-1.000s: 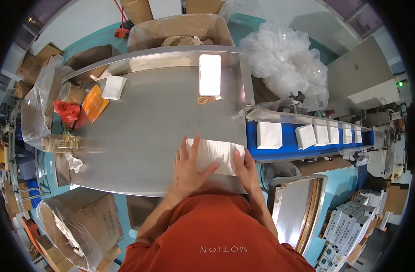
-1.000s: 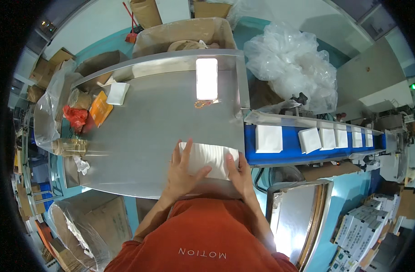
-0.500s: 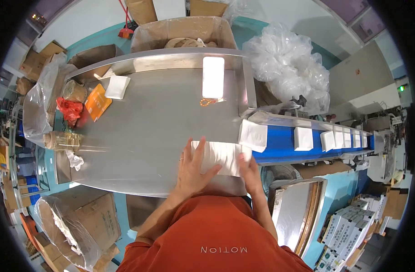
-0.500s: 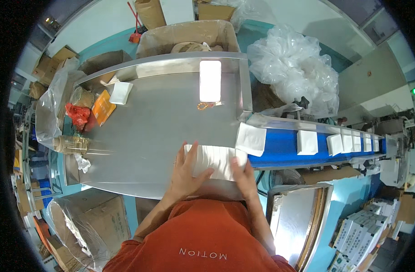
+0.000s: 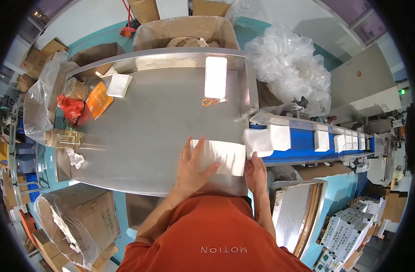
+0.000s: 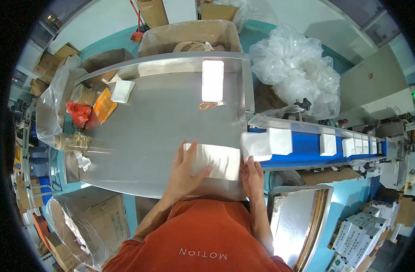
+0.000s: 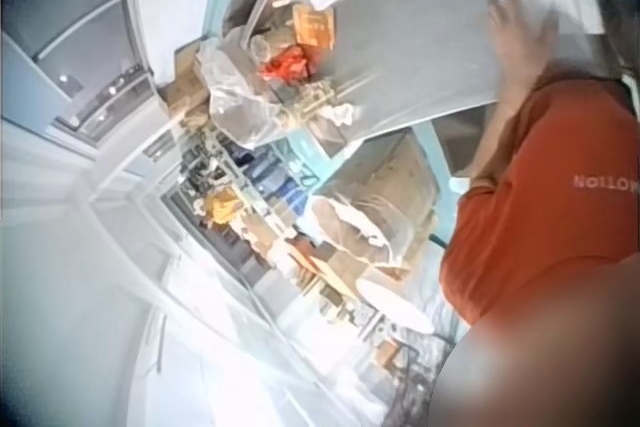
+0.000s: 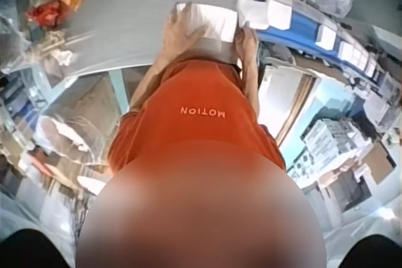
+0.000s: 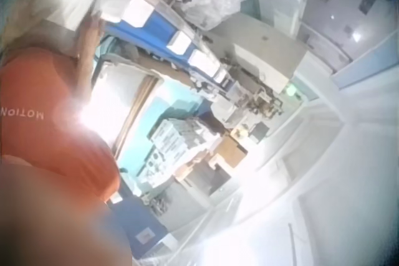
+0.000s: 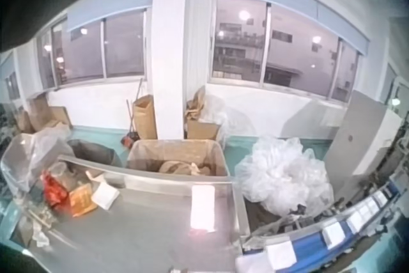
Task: Manually collecting and stacking paper products from a production line onto a work table.
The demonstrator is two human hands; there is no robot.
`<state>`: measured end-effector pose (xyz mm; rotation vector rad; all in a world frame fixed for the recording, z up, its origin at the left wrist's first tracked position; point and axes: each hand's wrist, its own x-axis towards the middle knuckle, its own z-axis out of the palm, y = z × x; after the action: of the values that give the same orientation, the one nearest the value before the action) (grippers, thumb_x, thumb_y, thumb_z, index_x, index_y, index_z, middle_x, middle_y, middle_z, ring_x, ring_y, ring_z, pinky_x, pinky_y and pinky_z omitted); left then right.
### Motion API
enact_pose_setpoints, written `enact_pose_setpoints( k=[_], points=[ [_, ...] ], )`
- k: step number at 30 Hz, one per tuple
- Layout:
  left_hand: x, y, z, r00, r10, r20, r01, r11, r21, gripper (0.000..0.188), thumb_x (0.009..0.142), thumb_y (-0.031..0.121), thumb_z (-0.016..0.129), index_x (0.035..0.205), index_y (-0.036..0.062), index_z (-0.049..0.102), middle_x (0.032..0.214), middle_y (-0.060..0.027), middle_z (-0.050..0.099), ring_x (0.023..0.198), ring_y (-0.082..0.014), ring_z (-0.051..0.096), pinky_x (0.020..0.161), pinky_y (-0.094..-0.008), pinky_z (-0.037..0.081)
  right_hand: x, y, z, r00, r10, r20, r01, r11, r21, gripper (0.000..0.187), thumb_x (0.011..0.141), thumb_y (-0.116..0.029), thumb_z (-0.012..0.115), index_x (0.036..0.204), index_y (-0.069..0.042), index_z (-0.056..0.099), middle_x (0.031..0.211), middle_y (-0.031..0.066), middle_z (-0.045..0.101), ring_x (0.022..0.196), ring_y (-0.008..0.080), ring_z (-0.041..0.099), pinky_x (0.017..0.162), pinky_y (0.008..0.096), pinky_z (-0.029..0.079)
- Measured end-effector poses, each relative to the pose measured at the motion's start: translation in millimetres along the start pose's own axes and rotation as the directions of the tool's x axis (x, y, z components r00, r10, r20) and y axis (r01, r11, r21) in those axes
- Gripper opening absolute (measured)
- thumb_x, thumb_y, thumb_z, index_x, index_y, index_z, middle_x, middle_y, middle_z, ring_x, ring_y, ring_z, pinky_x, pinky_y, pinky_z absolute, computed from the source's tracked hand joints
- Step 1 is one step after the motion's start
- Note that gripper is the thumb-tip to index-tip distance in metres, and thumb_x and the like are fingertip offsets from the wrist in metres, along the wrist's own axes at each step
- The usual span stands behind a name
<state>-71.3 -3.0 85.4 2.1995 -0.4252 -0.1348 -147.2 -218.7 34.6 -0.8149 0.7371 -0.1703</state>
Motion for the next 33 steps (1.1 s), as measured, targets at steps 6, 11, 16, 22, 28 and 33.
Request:
enact_pose_setpoints(
  k=[6,11,16,22,28,33],
  points=[
    [-5,12,14,0.999,0.016,0.028,-0.019,0.995,0.094,0.093,0.077,0.042,0.079,0.153,0.0154,0.031,0.147,-0.0351,0.027,0.123,-0.0509,0.044,0.1,-0.0547,0.04,-13,2,31,0.993,-0.016,0.114,0.087,0.757,-0.648,0.056,0.099,-0.042,0.056,0.137,-0.002,0.05,0.117,0.0112,0.064,0.102,0.016,0.058,0.09,0.0299,0.046],
    [-1,5,9,0.998,0.006,-0.057,0.002,0.991,0.137,0.092,0.077,0.041,0.08,0.152,0.0157,0.033,0.145,-0.0372,0.027,0.12,-0.0519,0.046,0.099,-0.0545,0.041,-24,-14,26,0.91,0.406,0.082,-0.361,0.874,-0.325,0.031,0.098,-0.024,0.058,0.122,-0.004,0.059,0.111,0.0043,0.063,0.089,0.014,0.059,0.075,0.0324,0.049],
    [0,5,9,0.999,0.034,-0.026,-0.031,0.994,0.101,0.091,0.076,0.039,0.08,0.151,0.0155,0.034,0.146,-0.037,0.027,0.12,-0.052,0.046,0.099,-0.0541,0.042,5,22,-33,0.996,0.07,0.059,-0.064,0.993,-0.094,0.026,0.098,-0.019,0.057,0.115,0.002,0.056,0.099,0.0092,0.066,0.084,0.0179,0.064,0.076,0.032,0.054],
    [-6,17,15,0.995,-0.013,0.098,0.01,0.999,0.03,0.091,0.078,0.037,0.08,0.151,0.0117,0.032,0.144,-0.037,0.031,0.133,-0.0531,0.034,0.104,-0.0566,0.037,-22,-9,42,0.979,-0.016,0.201,0.162,0.66,-0.734,0.056,0.1,-0.04,0.057,0.134,0.003,0.05,0.121,0.0139,0.061,0.112,0.0173,0.054,0.097,0.0298,0.043],
    [-1,4,17,1.0,0.011,-0.02,-0.009,0.994,0.111,0.093,0.076,0.037,0.081,0.152,0.0173,0.032,0.146,-0.0359,0.027,0.123,-0.0525,0.043,0.1,-0.0543,0.041,-14,1,18,0.958,0.28,0.054,-0.24,0.893,-0.38,0.039,0.096,-0.027,0.063,0.121,0.003,0.058,0.11,0.011,0.066,0.094,0.0174,0.063,0.076,0.0306,0.05],
    [0,5,15,0.999,0.05,0.0,-0.05,0.997,0.066,0.092,0.076,0.037,0.081,0.152,0.0173,0.032,0.147,-0.0352,0.026,0.124,-0.0522,0.042,0.1,-0.0542,0.041,2,14,-10,0.997,0.068,-0.03,-0.074,0.965,-0.253,0.026,0.098,-0.024,0.056,0.104,0.001,0.061,0.094,0.0083,0.066,0.083,0.0171,0.064,0.071,0.0304,0.051]
  ],
)
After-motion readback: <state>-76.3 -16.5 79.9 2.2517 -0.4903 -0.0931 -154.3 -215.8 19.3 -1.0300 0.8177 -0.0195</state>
